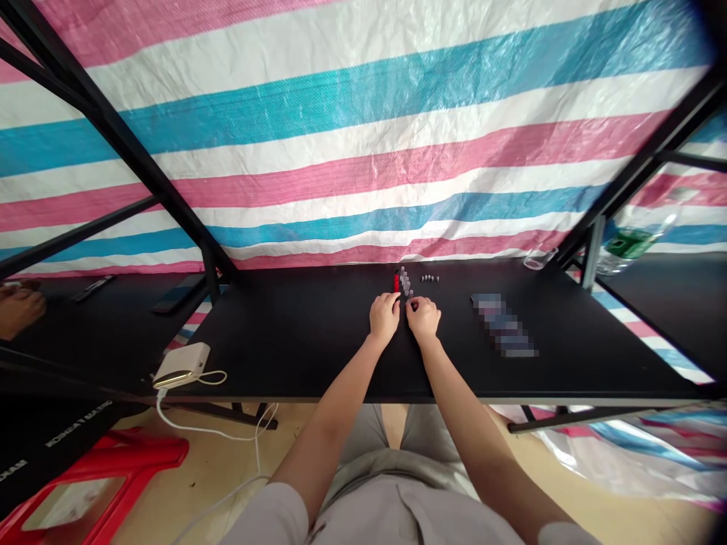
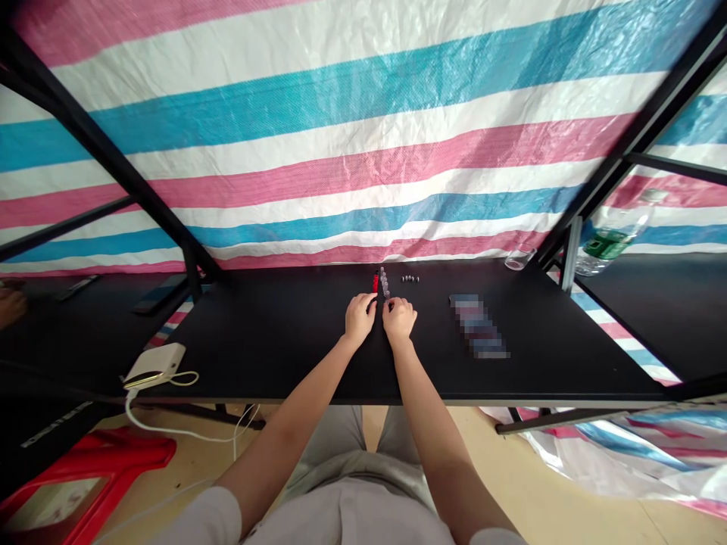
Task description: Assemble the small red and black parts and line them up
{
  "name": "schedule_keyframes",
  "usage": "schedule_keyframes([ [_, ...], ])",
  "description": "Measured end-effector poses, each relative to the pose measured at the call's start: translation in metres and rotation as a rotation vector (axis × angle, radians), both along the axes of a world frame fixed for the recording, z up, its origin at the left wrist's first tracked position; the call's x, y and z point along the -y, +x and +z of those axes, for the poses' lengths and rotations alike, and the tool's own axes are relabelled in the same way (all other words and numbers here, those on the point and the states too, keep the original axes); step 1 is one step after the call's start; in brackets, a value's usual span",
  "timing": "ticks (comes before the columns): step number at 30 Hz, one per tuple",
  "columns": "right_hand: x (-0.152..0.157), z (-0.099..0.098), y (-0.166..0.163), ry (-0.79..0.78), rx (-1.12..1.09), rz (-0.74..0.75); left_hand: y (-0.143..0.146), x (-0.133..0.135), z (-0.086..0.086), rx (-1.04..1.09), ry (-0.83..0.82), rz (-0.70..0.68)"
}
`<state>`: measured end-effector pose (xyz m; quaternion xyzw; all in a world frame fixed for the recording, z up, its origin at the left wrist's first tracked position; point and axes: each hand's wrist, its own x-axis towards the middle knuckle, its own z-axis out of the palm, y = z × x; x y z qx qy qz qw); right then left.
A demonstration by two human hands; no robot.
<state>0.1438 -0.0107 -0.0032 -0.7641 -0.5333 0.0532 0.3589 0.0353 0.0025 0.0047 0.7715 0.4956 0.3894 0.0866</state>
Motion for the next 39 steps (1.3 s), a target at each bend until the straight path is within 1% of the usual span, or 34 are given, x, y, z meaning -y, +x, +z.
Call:
schedule_keyframes([
  [5,-0.001,0.002,-0.001,0.0,0.008,-0.025,-0.002,0.0,0.002,0.114,-0.016,0.027],
  [10,-0.001,0.005,-0.003,-0.038,0.041,-0.03,-0.003,0.003,0.005,0.206,0.027,0.006],
  [13,0.0,0.005,-0.003,-0.036,0.076,0.0,-0.003,0.004,0.006,0.228,0.054,-0.015],
  [18,0.002,0.004,-0.005,-0.011,0.148,0.086,-0.002,0.005,0.007,0.24,0.049,-0.028],
  [24,0.003,0.004,-0.006,0.015,0.186,0.137,-0.004,0.006,0.01,0.269,0.039,-0.03],
  [27,0.003,0.004,-0.007,0.032,0.195,0.155,-0.003,0.006,0.013,0.241,0.057,-0.059],
  [32,0.002,0.005,-0.007,0.079,0.12,0.136,-0.001,0.004,0.014,0.111,0.051,-0.109],
  [39,0.002,0.007,-0.007,0.152,0.003,0.173,-0.002,0.003,0.009,0.144,0.046,-0.073],
])
